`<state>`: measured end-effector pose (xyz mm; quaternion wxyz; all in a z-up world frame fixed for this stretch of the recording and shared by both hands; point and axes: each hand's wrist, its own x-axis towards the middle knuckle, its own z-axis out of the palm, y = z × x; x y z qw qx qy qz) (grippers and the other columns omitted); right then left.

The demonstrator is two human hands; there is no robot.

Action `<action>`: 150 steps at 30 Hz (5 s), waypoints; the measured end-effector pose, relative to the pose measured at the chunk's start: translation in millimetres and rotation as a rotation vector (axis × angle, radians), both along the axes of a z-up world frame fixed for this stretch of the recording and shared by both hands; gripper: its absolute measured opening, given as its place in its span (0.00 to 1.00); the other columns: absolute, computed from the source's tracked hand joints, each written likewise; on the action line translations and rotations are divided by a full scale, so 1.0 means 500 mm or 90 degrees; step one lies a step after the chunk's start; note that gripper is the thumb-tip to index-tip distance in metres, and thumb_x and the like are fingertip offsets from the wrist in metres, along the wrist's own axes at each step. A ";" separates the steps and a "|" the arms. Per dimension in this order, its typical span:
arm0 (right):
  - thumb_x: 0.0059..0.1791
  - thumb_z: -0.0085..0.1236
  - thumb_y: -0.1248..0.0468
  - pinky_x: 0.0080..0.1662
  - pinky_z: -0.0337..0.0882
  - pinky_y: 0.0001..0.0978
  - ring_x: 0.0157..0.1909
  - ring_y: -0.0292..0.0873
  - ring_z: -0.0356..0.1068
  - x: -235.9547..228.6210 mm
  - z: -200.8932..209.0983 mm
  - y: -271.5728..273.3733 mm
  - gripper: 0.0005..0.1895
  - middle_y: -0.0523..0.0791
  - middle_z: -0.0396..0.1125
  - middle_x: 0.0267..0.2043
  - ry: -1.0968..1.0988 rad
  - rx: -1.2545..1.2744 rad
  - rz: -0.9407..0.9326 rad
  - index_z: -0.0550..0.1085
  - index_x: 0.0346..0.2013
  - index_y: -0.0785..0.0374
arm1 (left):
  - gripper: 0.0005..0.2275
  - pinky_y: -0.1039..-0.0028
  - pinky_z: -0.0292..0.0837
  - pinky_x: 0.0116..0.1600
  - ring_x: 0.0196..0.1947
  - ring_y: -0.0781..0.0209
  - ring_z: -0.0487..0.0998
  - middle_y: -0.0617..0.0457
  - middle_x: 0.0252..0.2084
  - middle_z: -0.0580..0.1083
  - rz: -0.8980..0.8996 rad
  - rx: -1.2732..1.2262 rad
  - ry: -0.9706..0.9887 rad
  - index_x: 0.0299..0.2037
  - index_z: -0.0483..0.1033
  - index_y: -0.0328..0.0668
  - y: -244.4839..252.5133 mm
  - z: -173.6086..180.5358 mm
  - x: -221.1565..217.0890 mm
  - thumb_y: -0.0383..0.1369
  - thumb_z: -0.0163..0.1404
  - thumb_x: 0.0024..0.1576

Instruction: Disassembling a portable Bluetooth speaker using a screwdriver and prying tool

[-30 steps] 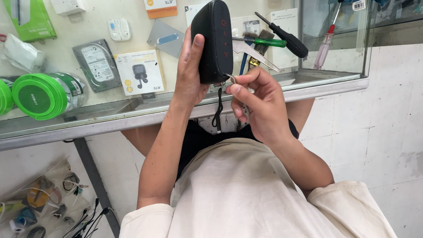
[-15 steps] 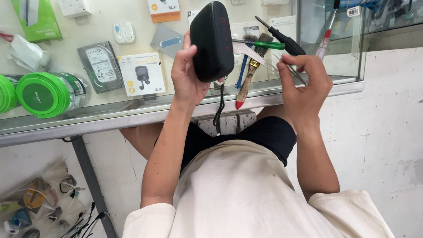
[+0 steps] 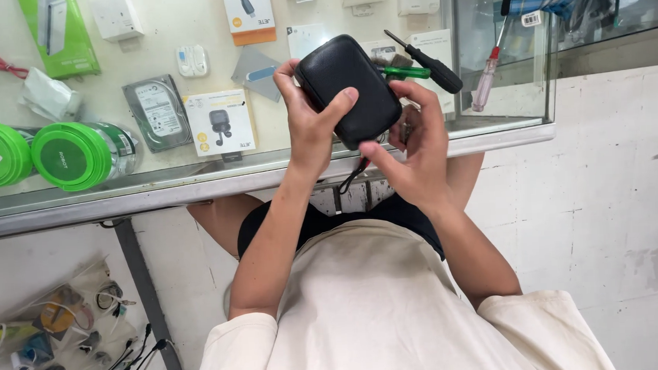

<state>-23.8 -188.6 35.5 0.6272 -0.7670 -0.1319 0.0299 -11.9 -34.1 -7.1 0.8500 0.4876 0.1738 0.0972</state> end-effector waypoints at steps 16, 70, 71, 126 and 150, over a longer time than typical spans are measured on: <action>0.60 0.37 0.52 0.39 0.57 0.22 0.37 0.30 0.53 0.027 0.057 0.007 0.24 0.44 0.68 0.52 0.190 0.003 0.018 0.69 0.64 0.62 | 0.18 0.69 0.80 0.39 0.40 0.53 0.77 0.39 0.41 0.69 -0.152 -0.160 -0.205 0.54 0.66 0.46 0.026 0.011 0.097 0.36 0.55 0.55; 0.52 0.67 0.72 0.29 0.63 0.27 0.25 0.39 0.65 -0.064 0.053 -0.042 0.10 0.48 0.71 0.32 -0.278 -0.316 -0.040 0.78 0.47 0.62 | 0.26 0.79 0.63 0.35 0.30 0.68 0.67 0.58 0.33 0.65 -0.438 0.041 -0.151 0.36 0.68 0.42 0.062 0.062 0.142 0.61 0.43 0.61; 0.52 0.66 0.72 0.29 0.63 0.27 0.25 0.39 0.65 -0.065 0.053 -0.041 0.10 0.47 0.71 0.32 -0.288 -0.322 -0.045 0.78 0.47 0.62 | 0.27 0.80 0.62 0.34 0.29 0.68 0.66 0.59 0.32 0.65 -0.437 0.044 -0.149 0.36 0.67 0.42 0.061 0.062 0.142 0.62 0.43 0.61; 0.53 0.60 0.76 0.41 0.75 0.35 0.38 0.49 0.71 0.006 0.077 -0.027 0.07 0.56 0.70 0.40 -0.275 -0.243 -0.027 0.78 0.46 0.70 | 0.26 0.76 0.59 0.43 0.35 0.65 0.63 0.58 0.34 0.65 -0.547 -0.024 -0.166 0.35 0.67 0.43 0.065 0.069 0.143 0.61 0.41 0.61; 0.51 0.68 0.81 0.40 0.73 0.33 0.37 0.48 0.70 0.002 0.100 -0.019 0.09 0.57 0.71 0.39 -0.251 -0.278 -0.057 0.79 0.44 0.71 | 0.17 0.74 0.63 0.47 0.37 0.64 0.66 0.57 0.36 0.67 -0.555 0.049 -0.200 0.36 0.67 0.42 0.065 0.065 0.142 0.49 0.43 0.62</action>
